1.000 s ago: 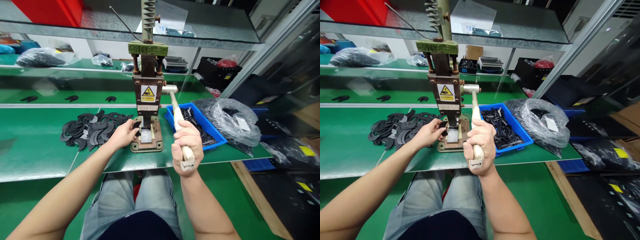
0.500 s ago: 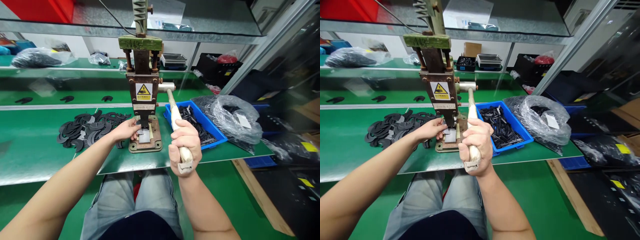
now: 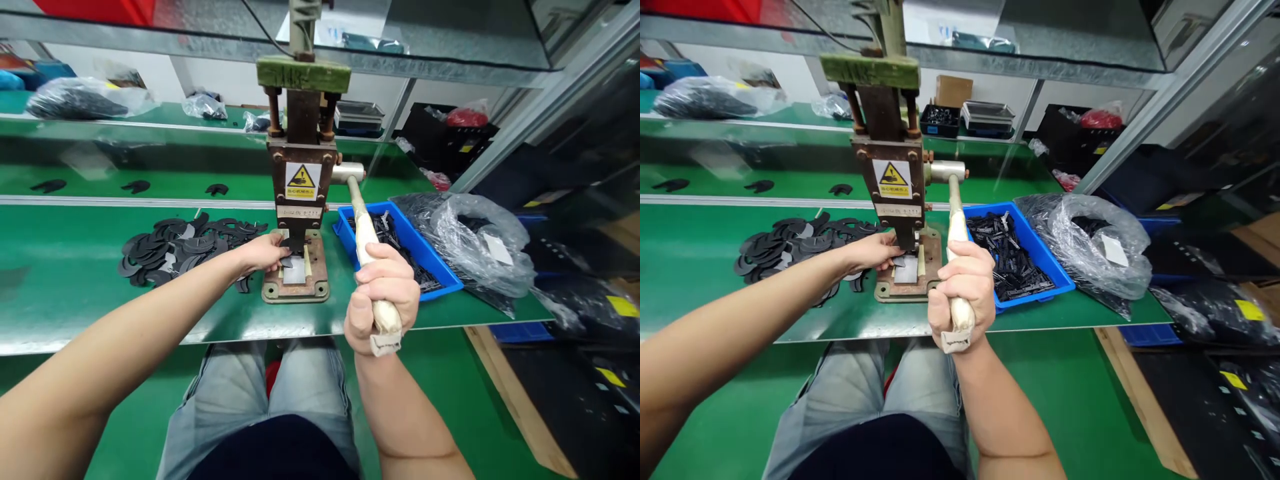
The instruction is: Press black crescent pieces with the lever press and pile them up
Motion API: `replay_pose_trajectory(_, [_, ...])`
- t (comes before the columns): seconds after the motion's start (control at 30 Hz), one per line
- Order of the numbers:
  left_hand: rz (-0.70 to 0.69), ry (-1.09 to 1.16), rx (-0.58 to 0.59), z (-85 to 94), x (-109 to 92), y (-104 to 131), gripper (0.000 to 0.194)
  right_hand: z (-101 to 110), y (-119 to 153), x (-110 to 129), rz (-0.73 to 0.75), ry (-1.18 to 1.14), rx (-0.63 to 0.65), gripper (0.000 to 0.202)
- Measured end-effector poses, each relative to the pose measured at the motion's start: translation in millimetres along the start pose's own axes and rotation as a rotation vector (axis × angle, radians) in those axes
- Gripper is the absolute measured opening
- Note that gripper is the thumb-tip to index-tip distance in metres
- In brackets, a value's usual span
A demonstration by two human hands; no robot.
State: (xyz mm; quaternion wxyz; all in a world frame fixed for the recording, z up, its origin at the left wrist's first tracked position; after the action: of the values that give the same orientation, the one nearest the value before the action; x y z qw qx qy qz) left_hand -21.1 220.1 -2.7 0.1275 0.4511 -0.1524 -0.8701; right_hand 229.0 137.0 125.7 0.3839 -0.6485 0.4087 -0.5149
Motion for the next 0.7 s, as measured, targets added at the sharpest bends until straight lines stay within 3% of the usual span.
replay_pose_trajectory(0.17, [-0.171, -0.005, -0.002, 5.7, -11, 25, 0.024, 2, -2, 0, 0.026, -0.004, 0.047, 0.009])
replay_pose_trajectory(0.27, [-0.340, -0.004, -0.049, 37.8, 0, 57, 0.034, 5, -3, -2, 0.033, -0.007, 0.079, 0.011])
replay_pose_trajectory(0.33, [-0.321, -0.023, -0.245, 76.2, 29, 84, 0.043, 6, -3, -4, 0.028, -0.014, 0.093, 0.012])
replay_pose_trajectory(0.4, [-0.186, -0.051, -0.476, 114.0, 75, 115, 0.046, 6, -3, -6, 0.028, -0.031, 0.086, 0.013])
replay_pose_trajectory(0.5, [0.044, -0.136, -0.741, 146.3, 148, 165, 0.046, 6, -3, -10, 0.046, -0.059, 0.037, 0.014])
replay_pose_trajectory(0.6, [0.164, -0.268, -0.851, 144.0, 197, 202, 0.045, 8, -3, -15, 0.040, -0.081, -0.022, 0.016])
replay_pose_trajectory(0.7, [0.137, -0.439, -0.836, 122.6, 210, 214, 0.044, 11, -2, -20, 0.038, -0.097, -0.077, 0.021])
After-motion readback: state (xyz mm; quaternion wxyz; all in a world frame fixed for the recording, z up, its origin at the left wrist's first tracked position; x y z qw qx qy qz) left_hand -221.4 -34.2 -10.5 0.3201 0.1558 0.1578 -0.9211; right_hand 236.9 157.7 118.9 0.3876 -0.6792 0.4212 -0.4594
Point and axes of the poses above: each hand's wrist, its own y-axis away from the middle knuckle, its own z-axis out of the back of the hand, x = y × z, the point moved 6 cm from there along -y, towards the middle knuckle, and after that the axes turned 14 degrees about -y, right-handed, at the moved point
